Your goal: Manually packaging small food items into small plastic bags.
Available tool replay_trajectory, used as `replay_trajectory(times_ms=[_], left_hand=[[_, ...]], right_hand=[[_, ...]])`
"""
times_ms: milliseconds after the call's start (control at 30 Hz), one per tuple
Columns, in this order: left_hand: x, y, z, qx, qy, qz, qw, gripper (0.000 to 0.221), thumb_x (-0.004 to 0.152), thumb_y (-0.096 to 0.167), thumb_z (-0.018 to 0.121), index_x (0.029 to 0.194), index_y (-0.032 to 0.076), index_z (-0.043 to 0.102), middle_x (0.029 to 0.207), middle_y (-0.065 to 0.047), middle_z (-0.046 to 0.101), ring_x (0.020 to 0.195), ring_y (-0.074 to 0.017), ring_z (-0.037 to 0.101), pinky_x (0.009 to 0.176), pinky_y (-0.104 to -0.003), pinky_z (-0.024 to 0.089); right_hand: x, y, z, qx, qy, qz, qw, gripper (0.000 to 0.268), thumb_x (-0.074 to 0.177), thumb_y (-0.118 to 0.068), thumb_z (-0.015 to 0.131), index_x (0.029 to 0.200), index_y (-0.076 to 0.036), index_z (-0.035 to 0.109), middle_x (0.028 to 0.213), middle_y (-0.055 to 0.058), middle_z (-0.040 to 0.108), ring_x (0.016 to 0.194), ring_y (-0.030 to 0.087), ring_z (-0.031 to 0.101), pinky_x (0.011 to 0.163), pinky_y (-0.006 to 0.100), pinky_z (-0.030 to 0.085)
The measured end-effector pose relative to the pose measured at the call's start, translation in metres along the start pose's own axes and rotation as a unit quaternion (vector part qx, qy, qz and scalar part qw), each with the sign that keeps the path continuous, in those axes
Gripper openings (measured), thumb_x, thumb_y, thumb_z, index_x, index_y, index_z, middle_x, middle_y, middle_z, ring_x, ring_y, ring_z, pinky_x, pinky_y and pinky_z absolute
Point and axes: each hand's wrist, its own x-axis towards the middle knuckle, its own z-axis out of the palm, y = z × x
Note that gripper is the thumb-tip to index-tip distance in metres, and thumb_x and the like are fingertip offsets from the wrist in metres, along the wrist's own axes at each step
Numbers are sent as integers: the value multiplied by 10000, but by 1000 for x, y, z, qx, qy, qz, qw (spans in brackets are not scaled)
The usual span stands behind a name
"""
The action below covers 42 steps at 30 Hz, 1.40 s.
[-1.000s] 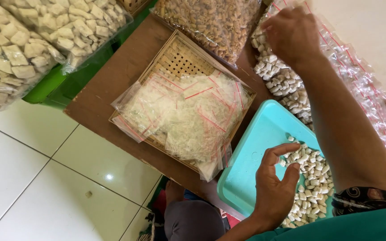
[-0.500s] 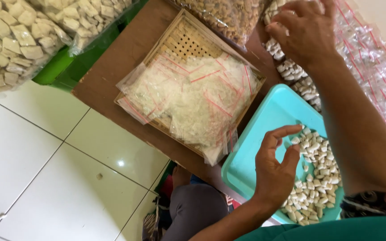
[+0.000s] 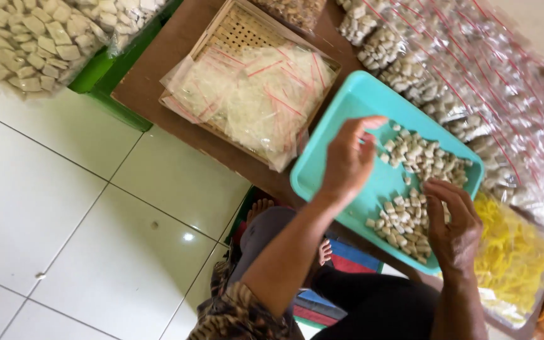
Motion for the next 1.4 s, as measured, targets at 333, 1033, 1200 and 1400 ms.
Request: replay_trajectory(times_ms=[333,1033,1200,1400], left_hand=[[34,-57,-113,495,-38,-57,866,784,894,285,825,1510,-12,441,1399,-157,557,1320,-324,472,1153,-432,415],[64,-125,-118,621,-43,-27,782,350,854,365,694,956,31,699,985,-165,621,977,-382,632,797,-460,562],[59,-103,-117,598,-44,-23,800,488,787,426,775,979,-17,707,988,-219,638,985,-429,648,833,-477,578],[61,-119,-121,600,-40,-23,799,399,827,388,736,943,7,715,922,-191,655,928,-398,677,790,-459,587]], right_hand=[[-72,-11,-8,114,155,185,964,217,1117,-24,514,1216,-13,707,987,125,716,920,219,694,808,354,562],[-61,-5,2,183,182,138,956,195,1061,11,616,1158,-74,763,989,101,771,859,251,758,824,419,583],[-64,-3,4,193,175,145,955,173,1061,0,630,1145,-73,763,992,107,774,867,256,760,848,402,582],[-62,-7,5,212,163,138,954,177,1070,-7,620,1158,-72,759,996,115,769,871,256,758,842,406,588]])
